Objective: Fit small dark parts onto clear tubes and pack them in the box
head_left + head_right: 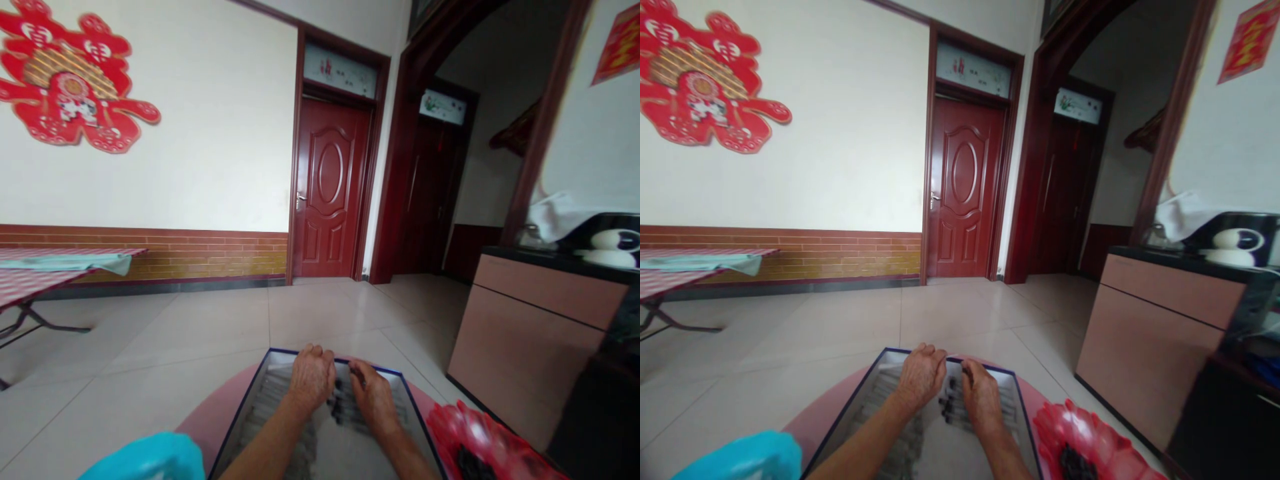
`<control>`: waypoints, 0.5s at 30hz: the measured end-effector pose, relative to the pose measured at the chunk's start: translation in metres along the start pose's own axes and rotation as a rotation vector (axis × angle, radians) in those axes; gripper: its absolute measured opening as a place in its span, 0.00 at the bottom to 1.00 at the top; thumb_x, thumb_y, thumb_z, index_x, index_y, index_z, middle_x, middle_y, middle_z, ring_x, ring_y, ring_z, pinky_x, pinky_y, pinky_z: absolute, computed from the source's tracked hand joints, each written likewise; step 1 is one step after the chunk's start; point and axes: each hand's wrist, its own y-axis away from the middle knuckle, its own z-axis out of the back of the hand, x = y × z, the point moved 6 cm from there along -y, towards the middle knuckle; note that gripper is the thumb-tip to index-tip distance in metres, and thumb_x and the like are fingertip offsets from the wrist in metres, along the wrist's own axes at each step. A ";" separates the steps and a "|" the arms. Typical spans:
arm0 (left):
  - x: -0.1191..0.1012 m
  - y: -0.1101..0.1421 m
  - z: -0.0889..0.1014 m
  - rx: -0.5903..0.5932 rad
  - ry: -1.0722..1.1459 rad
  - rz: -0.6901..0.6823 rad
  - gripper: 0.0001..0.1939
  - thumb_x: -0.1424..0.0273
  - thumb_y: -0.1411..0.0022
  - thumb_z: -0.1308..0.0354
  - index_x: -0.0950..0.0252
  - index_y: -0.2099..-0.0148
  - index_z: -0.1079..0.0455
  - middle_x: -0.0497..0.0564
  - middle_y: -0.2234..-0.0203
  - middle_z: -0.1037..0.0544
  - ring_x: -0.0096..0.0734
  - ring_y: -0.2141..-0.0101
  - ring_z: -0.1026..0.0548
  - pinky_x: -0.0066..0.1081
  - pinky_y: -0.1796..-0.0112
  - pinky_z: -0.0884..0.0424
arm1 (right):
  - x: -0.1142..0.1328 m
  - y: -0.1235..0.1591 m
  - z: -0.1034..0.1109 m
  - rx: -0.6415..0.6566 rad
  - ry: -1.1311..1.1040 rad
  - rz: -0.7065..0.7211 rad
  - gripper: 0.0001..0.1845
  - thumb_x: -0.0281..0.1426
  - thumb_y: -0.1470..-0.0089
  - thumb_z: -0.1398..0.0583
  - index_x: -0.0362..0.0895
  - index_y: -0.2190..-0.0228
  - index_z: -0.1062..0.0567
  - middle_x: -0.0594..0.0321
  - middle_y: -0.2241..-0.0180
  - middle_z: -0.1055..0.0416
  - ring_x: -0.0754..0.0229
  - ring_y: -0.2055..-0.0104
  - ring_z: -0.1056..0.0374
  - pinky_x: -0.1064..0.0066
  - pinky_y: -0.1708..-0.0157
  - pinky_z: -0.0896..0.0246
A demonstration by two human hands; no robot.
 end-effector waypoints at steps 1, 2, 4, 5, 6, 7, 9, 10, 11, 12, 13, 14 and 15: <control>0.001 0.000 0.000 0.001 -0.001 0.001 0.10 0.71 0.40 0.55 0.62 0.66 0.31 0.51 0.74 0.29 0.35 0.67 0.33 0.33 0.63 0.38 | 0.000 0.001 -0.001 0.002 0.014 0.004 0.12 0.30 0.53 0.48 0.44 0.67 0.26 0.58 0.67 0.24 0.57 0.65 0.28 0.68 0.62 0.35; 0.001 0.000 0.000 0.000 -0.002 0.003 0.10 0.71 0.40 0.55 0.62 0.66 0.31 0.51 0.74 0.29 0.35 0.67 0.33 0.33 0.63 0.38 | -0.001 0.001 -0.002 0.000 0.022 0.004 0.12 0.29 0.53 0.48 0.44 0.67 0.27 0.59 0.67 0.24 0.58 0.66 0.28 0.68 0.64 0.35; 0.002 0.000 0.000 0.001 -0.003 0.004 0.10 0.71 0.40 0.55 0.62 0.66 0.31 0.51 0.74 0.29 0.35 0.67 0.33 0.33 0.63 0.38 | -0.002 0.003 -0.003 -0.001 0.032 -0.004 0.12 0.29 0.53 0.47 0.45 0.67 0.27 0.59 0.68 0.24 0.58 0.67 0.28 0.69 0.65 0.35; 0.002 0.000 0.000 0.001 -0.002 0.006 0.10 0.71 0.41 0.55 0.62 0.66 0.31 0.51 0.74 0.29 0.35 0.67 0.33 0.33 0.63 0.38 | -0.003 0.003 -0.003 0.005 0.043 -0.009 0.11 0.29 0.53 0.47 0.45 0.67 0.27 0.59 0.69 0.24 0.58 0.67 0.28 0.69 0.66 0.35; 0.002 0.000 0.000 0.002 -0.002 0.007 0.10 0.71 0.41 0.55 0.62 0.66 0.31 0.51 0.74 0.29 0.35 0.67 0.33 0.32 0.63 0.38 | -0.003 0.004 -0.003 0.015 0.055 -0.011 0.11 0.28 0.53 0.48 0.45 0.68 0.27 0.59 0.69 0.24 0.58 0.68 0.28 0.69 0.66 0.35; 0.002 0.000 0.000 0.002 -0.001 0.007 0.10 0.72 0.41 0.55 0.62 0.66 0.31 0.51 0.74 0.29 0.35 0.67 0.33 0.32 0.63 0.38 | -0.002 0.004 -0.004 0.026 0.070 -0.011 0.11 0.28 0.54 0.48 0.45 0.69 0.28 0.60 0.70 0.25 0.58 0.68 0.29 0.70 0.66 0.36; 0.002 0.000 0.000 0.000 0.000 0.004 0.10 0.72 0.41 0.55 0.62 0.65 0.31 0.51 0.74 0.29 0.35 0.67 0.33 0.33 0.63 0.38 | -0.001 0.004 -0.004 0.052 0.103 -0.006 0.10 0.27 0.54 0.48 0.45 0.70 0.28 0.61 0.71 0.26 0.59 0.69 0.29 0.70 0.66 0.37; 0.002 0.000 -0.001 -0.002 0.000 0.003 0.11 0.71 0.41 0.55 0.62 0.65 0.31 0.51 0.74 0.29 0.35 0.67 0.33 0.33 0.63 0.38 | -0.001 0.004 -0.004 0.064 0.118 -0.004 0.10 0.27 0.53 0.49 0.45 0.70 0.29 0.61 0.71 0.26 0.59 0.68 0.30 0.70 0.66 0.38; 0.002 0.001 -0.001 -0.002 0.000 0.001 0.11 0.71 0.41 0.55 0.61 0.65 0.31 0.51 0.74 0.29 0.36 0.67 0.33 0.33 0.63 0.38 | 0.000 0.004 -0.004 0.075 0.132 -0.003 0.10 0.27 0.53 0.49 0.45 0.69 0.29 0.61 0.71 0.26 0.59 0.68 0.30 0.70 0.66 0.38; 0.002 0.001 -0.001 -0.002 0.001 -0.001 0.11 0.71 0.41 0.55 0.61 0.65 0.31 0.51 0.74 0.29 0.36 0.67 0.33 0.33 0.63 0.38 | 0.000 0.004 -0.005 0.087 0.147 -0.003 0.11 0.27 0.53 0.50 0.45 0.69 0.29 0.61 0.70 0.26 0.59 0.67 0.30 0.70 0.65 0.38; 0.002 0.002 -0.001 -0.002 0.002 -0.002 0.11 0.71 0.41 0.55 0.61 0.64 0.31 0.51 0.74 0.29 0.36 0.67 0.33 0.33 0.63 0.38 | 0.000 0.005 -0.005 0.096 0.156 -0.003 0.11 0.27 0.52 0.50 0.45 0.69 0.29 0.61 0.70 0.26 0.59 0.67 0.30 0.70 0.65 0.39; 0.003 0.002 -0.002 -0.001 0.004 -0.002 0.11 0.71 0.41 0.55 0.61 0.64 0.31 0.51 0.74 0.29 0.36 0.67 0.33 0.33 0.63 0.38 | 0.000 0.005 -0.005 0.103 0.161 -0.001 0.11 0.26 0.52 0.50 0.45 0.68 0.29 0.60 0.69 0.27 0.58 0.67 0.30 0.70 0.65 0.39; 0.003 0.002 -0.002 -0.001 0.007 -0.002 0.11 0.71 0.40 0.55 0.61 0.64 0.31 0.51 0.74 0.29 0.36 0.67 0.33 0.33 0.63 0.38 | 0.000 0.005 -0.005 0.110 0.165 0.003 0.12 0.26 0.52 0.50 0.44 0.68 0.29 0.60 0.69 0.27 0.58 0.66 0.31 0.70 0.64 0.39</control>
